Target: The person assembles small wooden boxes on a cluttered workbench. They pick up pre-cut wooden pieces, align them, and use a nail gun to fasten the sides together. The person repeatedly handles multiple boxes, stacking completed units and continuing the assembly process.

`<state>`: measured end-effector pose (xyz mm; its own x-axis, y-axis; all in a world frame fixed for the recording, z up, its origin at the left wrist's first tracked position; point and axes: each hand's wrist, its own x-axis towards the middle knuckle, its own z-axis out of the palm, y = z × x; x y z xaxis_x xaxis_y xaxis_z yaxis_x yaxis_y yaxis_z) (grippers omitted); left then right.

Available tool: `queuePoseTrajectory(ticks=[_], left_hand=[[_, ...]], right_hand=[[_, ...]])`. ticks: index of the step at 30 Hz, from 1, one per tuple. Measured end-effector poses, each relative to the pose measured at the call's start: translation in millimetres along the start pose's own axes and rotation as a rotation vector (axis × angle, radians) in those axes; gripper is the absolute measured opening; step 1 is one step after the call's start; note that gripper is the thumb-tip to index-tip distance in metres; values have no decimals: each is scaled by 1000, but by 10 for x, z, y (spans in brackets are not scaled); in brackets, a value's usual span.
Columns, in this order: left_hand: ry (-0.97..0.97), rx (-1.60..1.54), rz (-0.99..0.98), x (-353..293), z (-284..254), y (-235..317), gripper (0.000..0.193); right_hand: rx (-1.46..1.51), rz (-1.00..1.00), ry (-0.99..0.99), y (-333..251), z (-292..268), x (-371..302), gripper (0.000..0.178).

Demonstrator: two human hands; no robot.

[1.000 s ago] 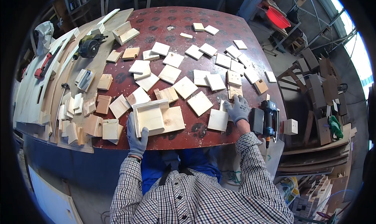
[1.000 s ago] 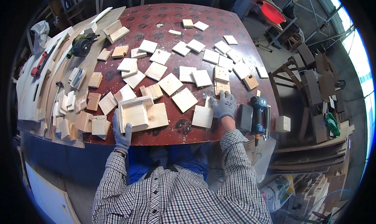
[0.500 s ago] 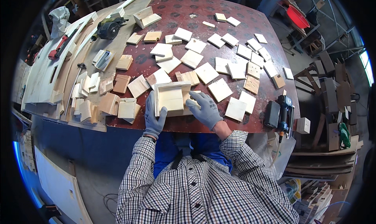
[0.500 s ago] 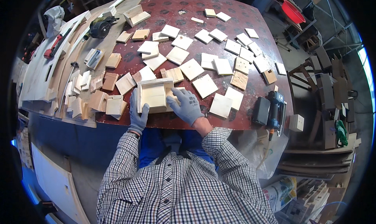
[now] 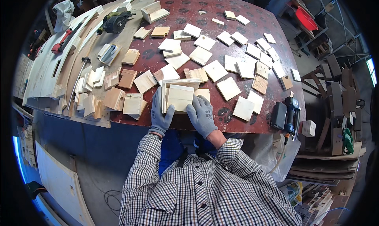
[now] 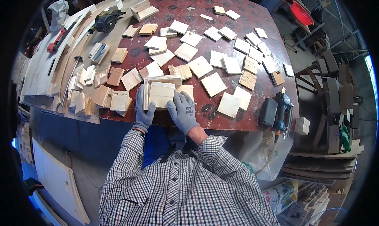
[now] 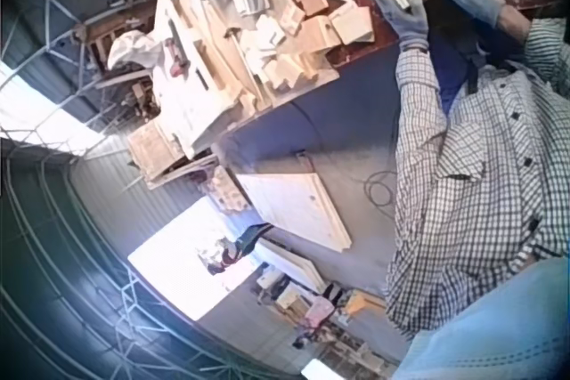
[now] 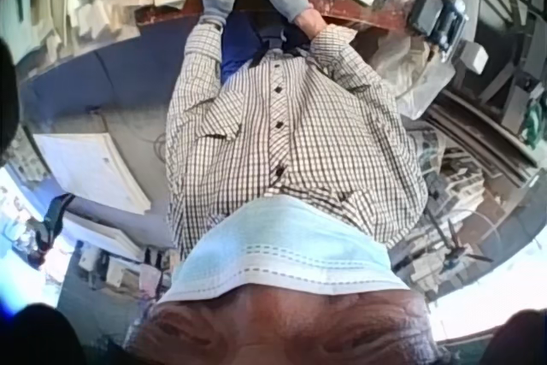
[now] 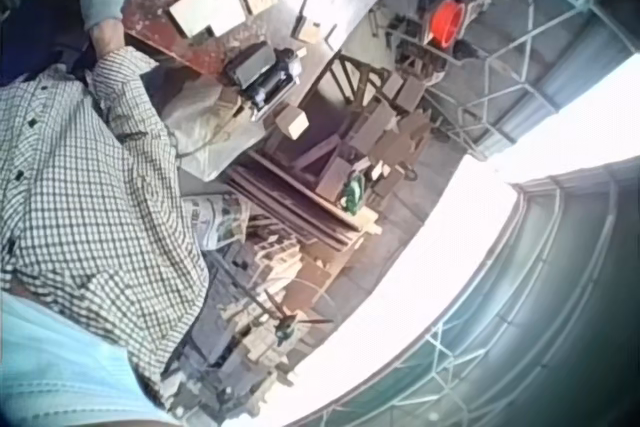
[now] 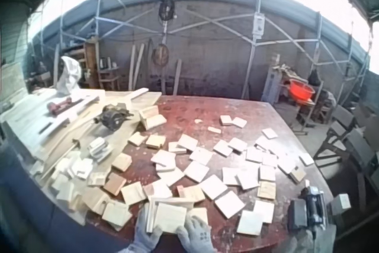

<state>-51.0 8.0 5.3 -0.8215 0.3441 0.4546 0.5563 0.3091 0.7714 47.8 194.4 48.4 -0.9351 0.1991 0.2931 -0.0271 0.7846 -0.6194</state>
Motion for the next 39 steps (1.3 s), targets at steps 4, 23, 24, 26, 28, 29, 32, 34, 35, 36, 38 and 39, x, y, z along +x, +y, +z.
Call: queuePoseTrajectory(ticks=[4, 23, 24, 26, 28, 29, 32, 34, 35, 36, 38, 39], left_hand=[[1, -19, -23, 3, 3, 37, 87], [-13, 264, 117, 27, 75, -75, 117], [-15, 263, 139, 24, 82, -96, 119], [-18, 250, 135, -13, 96, -190, 122], [-2, 301, 154, -20, 102, -237, 121], [-1, 322, 167, -15, 121, -216, 120], [14, 272, 134, 19, 125, -166, 117], [-21, 219, 81, -10, 81, -111, 114], [-20, 213, 84, 8, 78, -105, 114], [-23, 203, 85, 11, 80, -108, 114], [-48, 192, 59, 21, 104, -68, 116], [-49, 172, 31, 3, 90, -68, 116]], right_hand=[[114, 44, 35, -42, -36, 52, 50], [562, 582, -152, -36, -256, 319, 39], [322, 435, -91, -11, -99, 299, 40], [202, 356, -7, -54, -85, 244, 38], [196, 294, 37, -315, -256, 260, 38], [290, 263, 44, -313, -225, 243, 38], [452, 175, 31, -353, -216, 237, 39], [587, 370, 156, -360, -217, 171, 40], [652, 459, 225, -351, -230, 174, 40], [792, 483, 268, -232, -255, 132, 41], [657, 413, 478, 102, -326, 59, 43], [513, 369, 550, 184, -425, 29, 44]])
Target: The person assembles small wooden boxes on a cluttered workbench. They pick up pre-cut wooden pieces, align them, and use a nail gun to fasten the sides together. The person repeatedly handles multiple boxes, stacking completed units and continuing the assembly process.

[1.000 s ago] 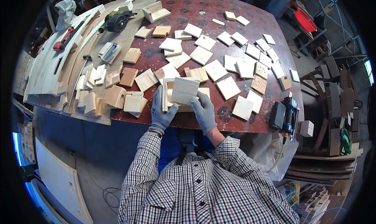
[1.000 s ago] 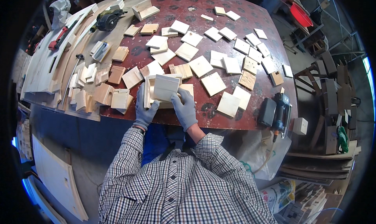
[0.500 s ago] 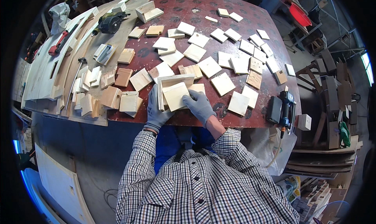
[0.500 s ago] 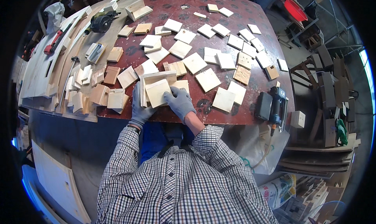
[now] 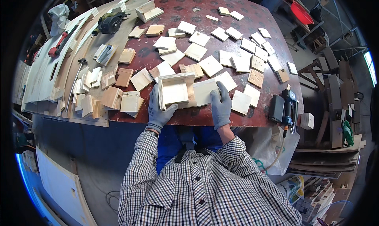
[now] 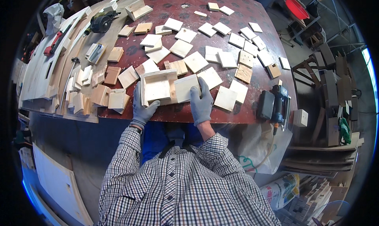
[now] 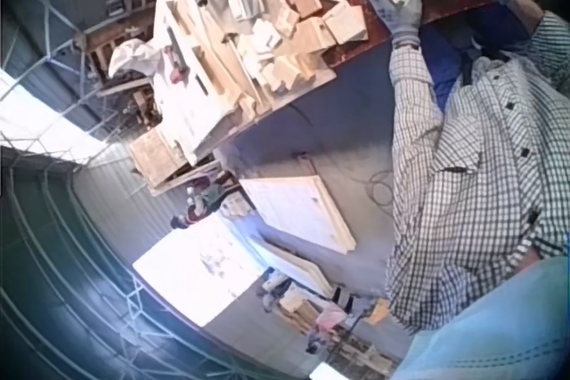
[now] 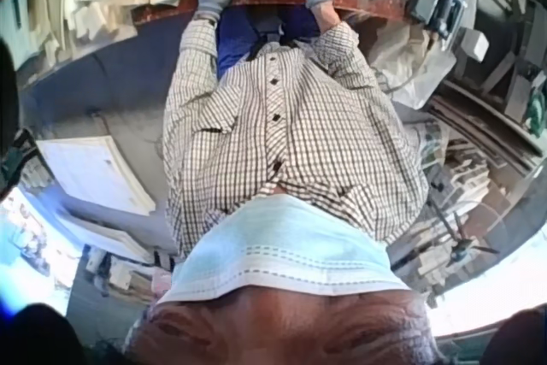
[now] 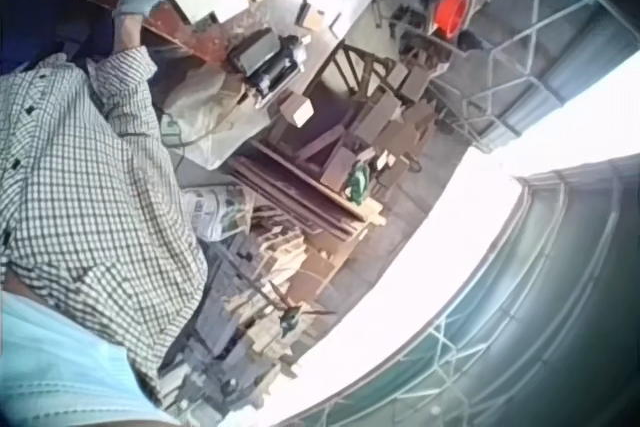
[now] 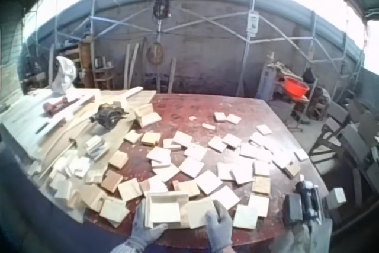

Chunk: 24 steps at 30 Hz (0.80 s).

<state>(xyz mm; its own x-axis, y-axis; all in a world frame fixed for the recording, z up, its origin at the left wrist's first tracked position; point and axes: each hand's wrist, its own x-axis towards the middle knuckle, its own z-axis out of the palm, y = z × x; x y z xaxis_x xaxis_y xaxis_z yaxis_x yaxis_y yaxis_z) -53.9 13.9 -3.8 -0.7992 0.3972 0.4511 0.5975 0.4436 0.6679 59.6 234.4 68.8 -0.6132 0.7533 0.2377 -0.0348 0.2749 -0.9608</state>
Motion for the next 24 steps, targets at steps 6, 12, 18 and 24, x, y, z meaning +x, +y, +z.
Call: queuePoseTrajectory(ticks=[6, 12, 18, 24], left_hand=[[-16, -176, -71, -6, -2, -25, 110], [-5, -165, -55, 38, -14, -17, 109], [40, -78, -19, 69, -22, 32, 116], [-6, -69, -45, 44, -49, 86, 119]], right_hand=[[-613, -38, -139, 321, -461, 128, 47], [-750, -505, -311, 37, -14, -37, 47], [-645, -322, -321, 85, 632, -392, 58], [-415, -330, -293, 89, 500, -422, 57]])
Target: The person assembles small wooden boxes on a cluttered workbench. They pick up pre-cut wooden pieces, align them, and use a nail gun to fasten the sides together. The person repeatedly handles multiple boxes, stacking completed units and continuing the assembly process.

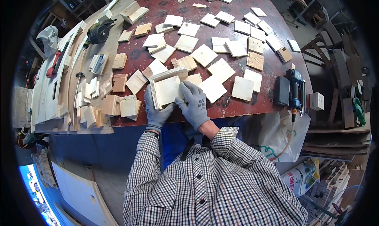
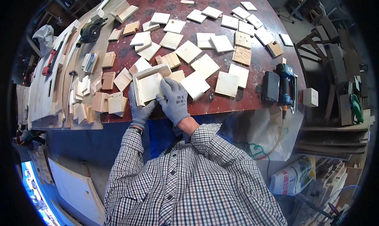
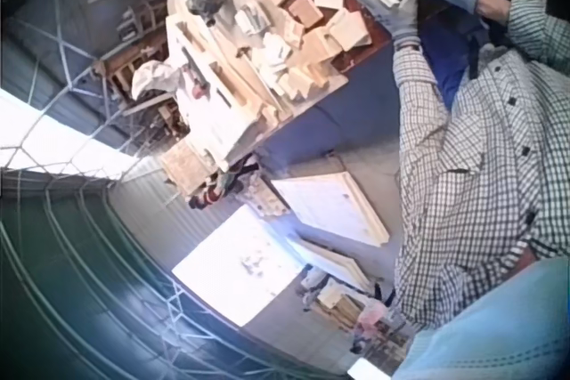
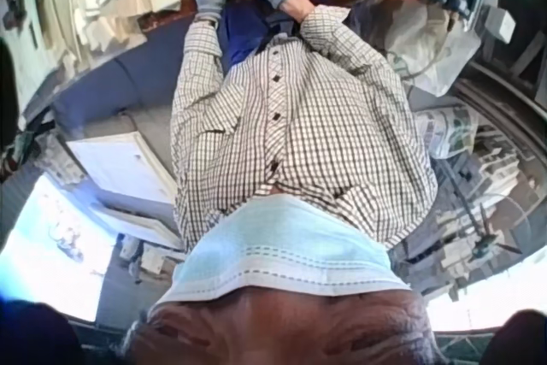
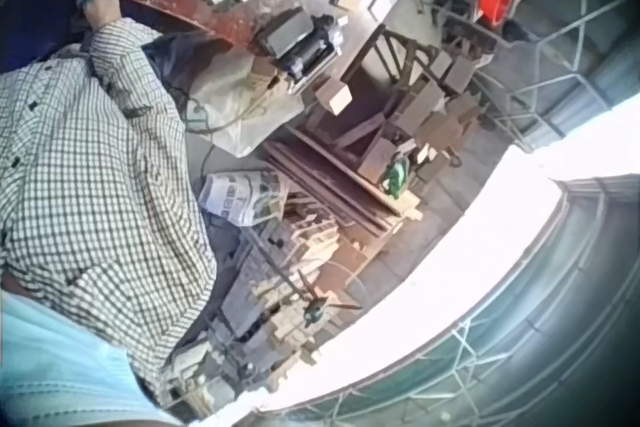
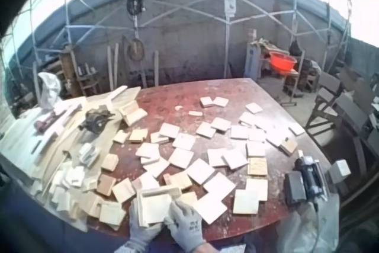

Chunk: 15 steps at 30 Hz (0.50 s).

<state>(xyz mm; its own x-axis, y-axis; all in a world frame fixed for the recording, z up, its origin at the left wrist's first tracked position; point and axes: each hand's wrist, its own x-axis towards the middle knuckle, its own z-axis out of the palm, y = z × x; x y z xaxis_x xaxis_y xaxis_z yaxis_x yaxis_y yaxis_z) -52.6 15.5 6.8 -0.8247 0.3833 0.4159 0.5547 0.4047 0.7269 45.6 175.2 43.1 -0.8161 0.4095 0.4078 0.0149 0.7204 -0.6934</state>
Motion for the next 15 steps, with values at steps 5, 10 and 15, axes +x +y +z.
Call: queuePoseTrajectory(ticks=[5, 10, 15], left_hand=[[1, -12, 11, -6, 25, -23, 119], [8, -23, 16, -10, 27, -25, 115], [2, -55, -8, -42, 1, -145, 114]], right_hand=[[123, 10, -15, 69, -9, -15, 56], [-38, -54, -53, 147, -17, 20, 60], [-380, -63, -236, -59, -241, 262, 62]])
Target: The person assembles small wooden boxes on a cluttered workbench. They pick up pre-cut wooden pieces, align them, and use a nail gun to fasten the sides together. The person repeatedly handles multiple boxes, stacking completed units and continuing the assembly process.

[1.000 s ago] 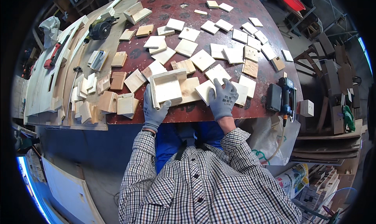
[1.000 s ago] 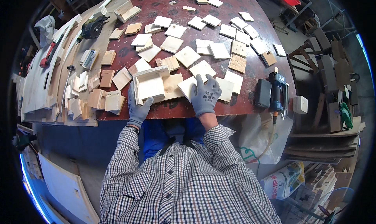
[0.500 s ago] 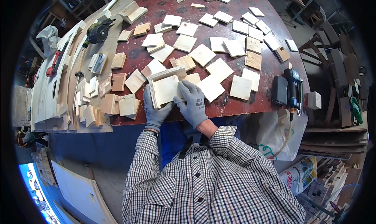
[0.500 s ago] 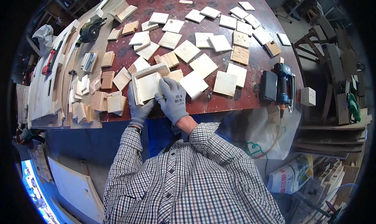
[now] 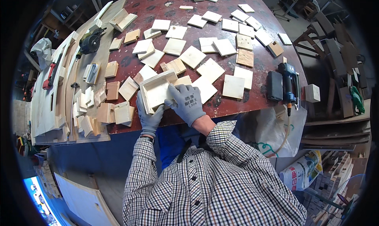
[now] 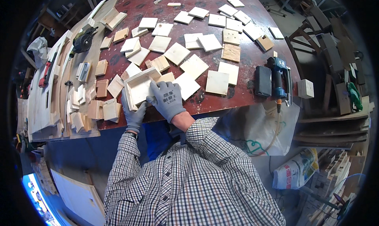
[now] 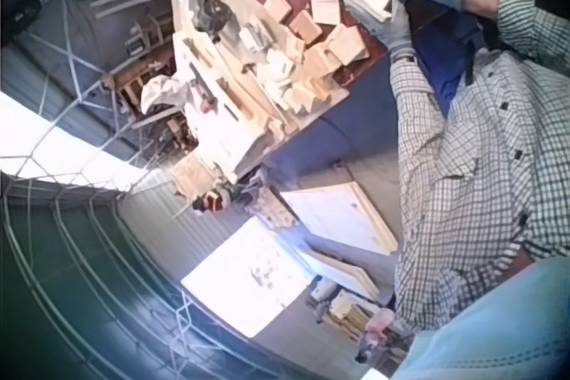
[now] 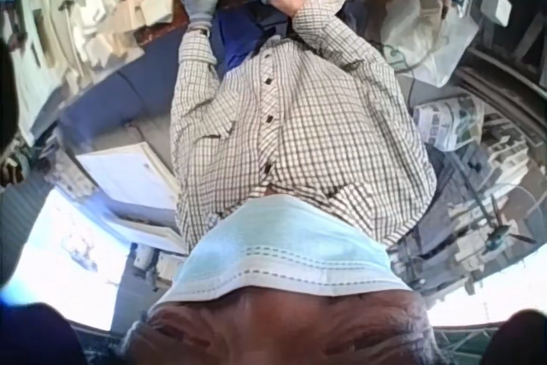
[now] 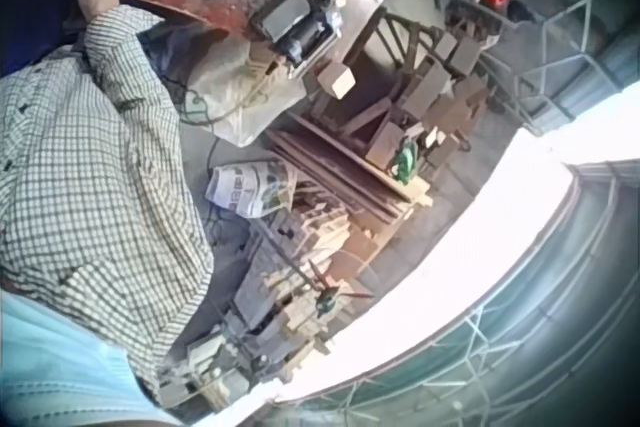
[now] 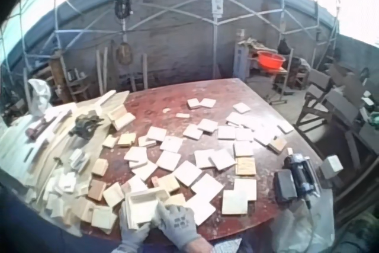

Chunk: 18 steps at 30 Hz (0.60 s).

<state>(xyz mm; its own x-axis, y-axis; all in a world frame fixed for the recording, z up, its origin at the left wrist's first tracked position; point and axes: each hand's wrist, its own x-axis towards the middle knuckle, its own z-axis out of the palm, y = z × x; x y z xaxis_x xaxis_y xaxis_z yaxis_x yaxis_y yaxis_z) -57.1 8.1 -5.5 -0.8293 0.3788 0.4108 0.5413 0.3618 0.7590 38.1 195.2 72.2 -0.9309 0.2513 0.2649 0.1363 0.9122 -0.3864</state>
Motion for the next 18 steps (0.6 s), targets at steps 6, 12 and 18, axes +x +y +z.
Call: queuePoseTrajectory(ticks=[6, 12, 18], left_hand=[[18, 26, -6, -18, 36, 54, 117], [22, 61, 45, -22, 15, 27, 112], [32, 76, 102, 48, 67, 33, 112]], right_hand=[[-162, 260, 130, 592, -246, -315, 98], [-237, 266, -161, 820, -389, -417, 102], [-232, 303, -120, 817, -470, -360, 101]])
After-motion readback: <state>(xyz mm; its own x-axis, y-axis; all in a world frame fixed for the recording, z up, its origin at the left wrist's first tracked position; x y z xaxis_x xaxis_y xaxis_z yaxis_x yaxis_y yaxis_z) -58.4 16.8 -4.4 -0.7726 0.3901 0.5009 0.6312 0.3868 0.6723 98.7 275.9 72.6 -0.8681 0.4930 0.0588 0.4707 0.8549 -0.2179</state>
